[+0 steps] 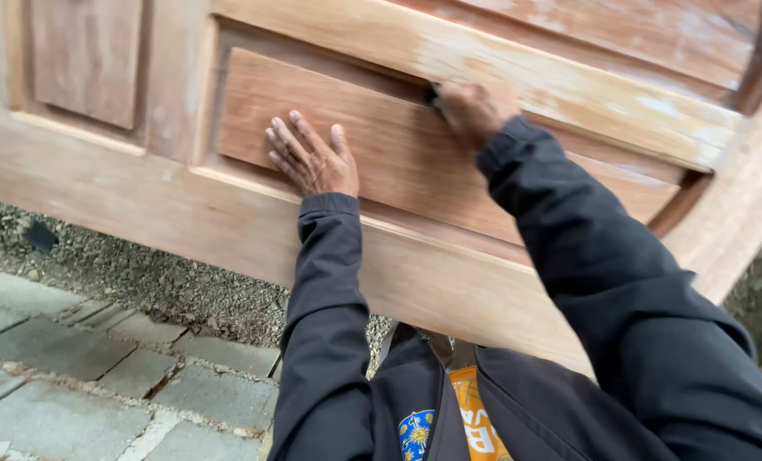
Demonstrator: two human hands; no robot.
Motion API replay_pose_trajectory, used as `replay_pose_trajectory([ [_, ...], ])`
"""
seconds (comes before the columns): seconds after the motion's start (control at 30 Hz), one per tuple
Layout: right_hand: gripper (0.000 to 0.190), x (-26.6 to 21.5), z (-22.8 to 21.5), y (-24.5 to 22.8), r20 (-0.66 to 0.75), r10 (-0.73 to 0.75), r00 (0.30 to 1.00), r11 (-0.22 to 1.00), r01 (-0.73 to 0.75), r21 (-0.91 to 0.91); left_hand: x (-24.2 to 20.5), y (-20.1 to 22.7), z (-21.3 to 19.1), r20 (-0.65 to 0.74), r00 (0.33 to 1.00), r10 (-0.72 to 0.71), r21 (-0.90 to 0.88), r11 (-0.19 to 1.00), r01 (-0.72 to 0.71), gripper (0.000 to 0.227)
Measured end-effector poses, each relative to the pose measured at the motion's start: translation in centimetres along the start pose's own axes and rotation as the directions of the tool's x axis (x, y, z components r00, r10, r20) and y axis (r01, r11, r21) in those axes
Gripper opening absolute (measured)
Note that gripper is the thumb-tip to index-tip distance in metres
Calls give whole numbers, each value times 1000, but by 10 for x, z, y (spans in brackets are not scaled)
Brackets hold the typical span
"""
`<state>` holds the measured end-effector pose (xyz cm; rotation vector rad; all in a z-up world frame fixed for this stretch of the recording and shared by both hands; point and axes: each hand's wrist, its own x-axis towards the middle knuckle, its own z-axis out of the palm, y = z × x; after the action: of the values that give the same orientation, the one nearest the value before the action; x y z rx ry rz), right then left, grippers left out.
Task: Sanding the surface and recessed panels of a wooden door using sandpaper
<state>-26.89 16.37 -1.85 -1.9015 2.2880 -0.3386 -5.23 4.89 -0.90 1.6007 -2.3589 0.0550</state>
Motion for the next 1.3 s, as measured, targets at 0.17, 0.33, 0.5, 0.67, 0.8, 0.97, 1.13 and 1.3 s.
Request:
replay_pose_trajectory([
  [0.17, 10, -72, -48, 30, 28, 11, 1000, 997, -9, -79, -24, 62, 0, 158, 965, -211, -52, 974, 222, 66],
  [0.33, 11, -181, -78, 90, -132, 1, 991, 998, -9, -62, -21, 76, -8, 80, 966, -247, 40, 969, 245, 67],
  [0.5, 19, -195, -83, 76, -254, -185, 949, 980, 158, -120, -21, 76, -7, 43, 961, -272, 33, 962, 271, 68],
  [0.67, 51, -209, -84, 64, -83, -154, 985, 976, 139, -167, -23, 77, -6, -20, 966, -259, 39, 965, 259, 65],
  [0.8, 42, -203, -82, 62, -109, -197, 974, 935, 154, -318, -23, 79, -7, -70, 967, -246, 48, 967, 250, 65],
  [0.97, 40, -143, -62, 40, -167, -309, 936, 915, 341, 217, -23, 78, -9, -5, 964, -267, 13, 964, 267, 67],
  [1.13, 39, -128, -42, 37, -147, -230, 962, 937, 260, 235, -22, 77, -6, -54, 965, -256, 34, 966, 258, 65],
  [1.3, 39, -189, -79, 67, -104, -191, 976, 970, 204, 134, -21, 79, -8, -26, 962, -273, 28, 961, 274, 65],
])
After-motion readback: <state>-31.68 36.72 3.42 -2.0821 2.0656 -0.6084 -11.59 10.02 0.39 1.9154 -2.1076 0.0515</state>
